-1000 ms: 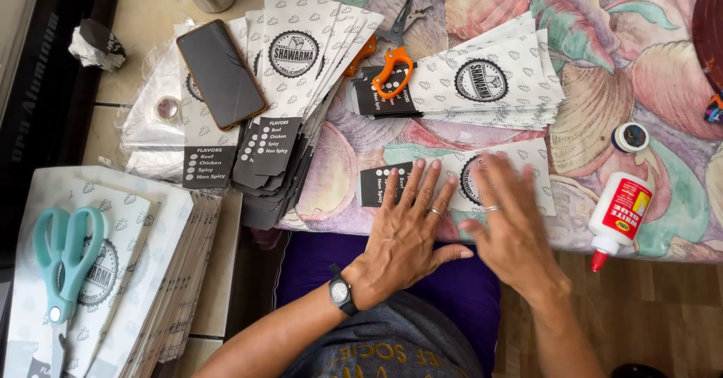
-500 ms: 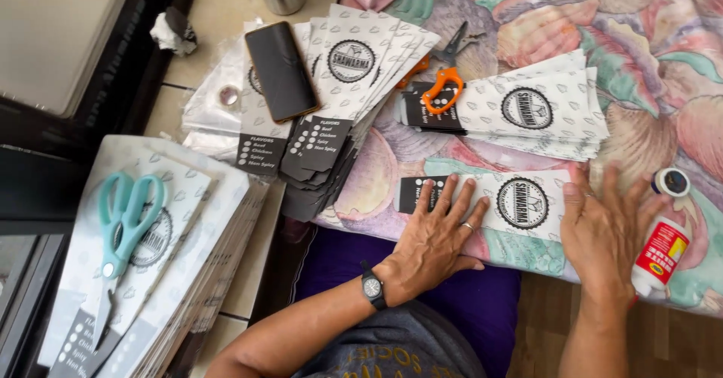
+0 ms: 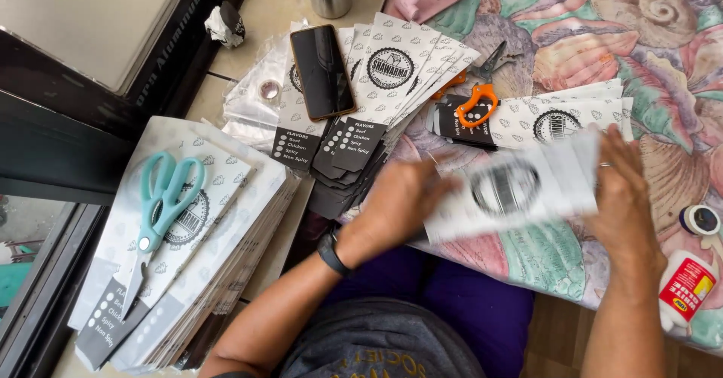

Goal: The person applies glue from a bottle to the edges of printed paper sleeves by hand and folds them into a flat state on a table.

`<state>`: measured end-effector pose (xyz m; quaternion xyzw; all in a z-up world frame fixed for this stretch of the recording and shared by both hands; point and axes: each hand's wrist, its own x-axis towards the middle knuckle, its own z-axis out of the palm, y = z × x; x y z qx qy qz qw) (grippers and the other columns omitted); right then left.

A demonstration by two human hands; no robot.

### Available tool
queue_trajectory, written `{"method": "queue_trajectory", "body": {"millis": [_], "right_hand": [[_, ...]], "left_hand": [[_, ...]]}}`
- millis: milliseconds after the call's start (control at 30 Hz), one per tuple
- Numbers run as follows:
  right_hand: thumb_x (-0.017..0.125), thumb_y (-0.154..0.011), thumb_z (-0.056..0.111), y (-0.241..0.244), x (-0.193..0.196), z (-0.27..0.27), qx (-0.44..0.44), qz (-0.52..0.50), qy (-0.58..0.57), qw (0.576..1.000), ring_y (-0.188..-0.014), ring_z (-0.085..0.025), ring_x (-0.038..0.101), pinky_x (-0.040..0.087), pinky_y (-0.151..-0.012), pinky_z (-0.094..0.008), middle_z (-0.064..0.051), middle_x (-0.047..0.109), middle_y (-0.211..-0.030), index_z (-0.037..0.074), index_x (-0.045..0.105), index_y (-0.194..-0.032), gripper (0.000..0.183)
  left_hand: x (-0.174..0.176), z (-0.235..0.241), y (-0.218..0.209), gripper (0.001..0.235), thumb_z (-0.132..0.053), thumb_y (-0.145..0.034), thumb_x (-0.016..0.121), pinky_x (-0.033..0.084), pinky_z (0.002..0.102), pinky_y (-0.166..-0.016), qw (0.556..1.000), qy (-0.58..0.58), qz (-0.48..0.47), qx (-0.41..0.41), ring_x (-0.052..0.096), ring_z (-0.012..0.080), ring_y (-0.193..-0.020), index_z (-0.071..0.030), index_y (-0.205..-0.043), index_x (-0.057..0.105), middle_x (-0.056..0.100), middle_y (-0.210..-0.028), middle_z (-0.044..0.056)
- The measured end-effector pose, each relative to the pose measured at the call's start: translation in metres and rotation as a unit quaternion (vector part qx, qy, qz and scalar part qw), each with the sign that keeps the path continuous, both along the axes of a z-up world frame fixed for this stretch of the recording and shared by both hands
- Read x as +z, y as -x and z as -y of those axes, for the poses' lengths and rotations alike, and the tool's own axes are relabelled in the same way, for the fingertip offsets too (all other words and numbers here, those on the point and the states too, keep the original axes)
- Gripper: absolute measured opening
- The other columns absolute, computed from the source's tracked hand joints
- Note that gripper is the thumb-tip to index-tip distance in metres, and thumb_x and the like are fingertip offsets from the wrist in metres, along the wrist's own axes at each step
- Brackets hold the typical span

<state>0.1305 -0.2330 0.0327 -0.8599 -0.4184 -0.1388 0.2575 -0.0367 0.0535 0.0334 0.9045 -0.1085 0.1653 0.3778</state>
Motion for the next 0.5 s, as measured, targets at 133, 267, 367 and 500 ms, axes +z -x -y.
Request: {"method": "queue_trajectory", "body": {"millis": [133, 267, 367, 500], "right_hand": [[0.071, -0.100, 0.016, 0.006, -0.015, -0.013, 0.001, 0.050, 0.089, 0.995, -0.144, -0.045, 0.053, 0.033, -0.125, -0.058, -0.028, 0.062, -0.146, -0.004, 0.062, -0.144, 0.050], [0.075, -0.103, -0.009, 0.010, -0.027, -0.007, -0.012, 0.163, 0.041, 0.986, -0.131, -0.040, 0.071, 0.049, -0.116, -0.051, -0.019, 0.078, -0.129, 0.003, 0.082, -0.124, 0.025], [0.067, -0.103, -0.018, 0.026, -0.018, -0.003, -0.003, 0.193, 0.011, 0.981, -0.122, -0.044, 0.072, 0.055, -0.108, -0.053, -0.021, 0.079, -0.125, -0.002, 0.083, -0.118, 0.027], [0.074, -0.098, -0.019, 0.065, -0.020, 0.011, 0.012, 0.163, 0.012, 0.987, -0.123, -0.045, 0.071, 0.057, -0.107, -0.053, -0.024, 0.076, -0.127, -0.005, 0.079, -0.119, 0.025]], "left_hand": [[-0.003, -0.061, -0.033, 0.027, -0.017, -0.099, 0.065, 0.036, 0.048, -0.048, 0.968, 0.077, -0.047, 0.233, 0.054, 0.0364, -0.051, -0.009, -0.118, 0.048, 0.059, -0.063, 0.009], [-0.043, -0.086, -0.054, 0.013, -0.013, -0.097, 0.070, 0.042, 0.043, -0.068, 0.912, -0.227, -0.025, 0.340, 0.045, 0.0297, -0.088, -0.001, -0.098, 0.064, 0.052, -0.098, 0.013], [-0.031, -0.071, -0.046, 0.035, -0.020, -0.108, 0.058, 0.039, 0.046, -0.069, 0.897, -0.266, -0.030, 0.352, 0.041, 0.0314, -0.087, 0.000, -0.080, 0.062, 0.047, -0.101, 0.015], [-0.026, -0.060, -0.040, 0.072, -0.068, -0.101, 0.050, 0.047, 0.046, -0.074, 0.899, -0.277, 0.007, 0.338, 0.054, 0.0337, -0.085, -0.003, -0.077, 0.070, 0.060, -0.087, 0.016]]}}
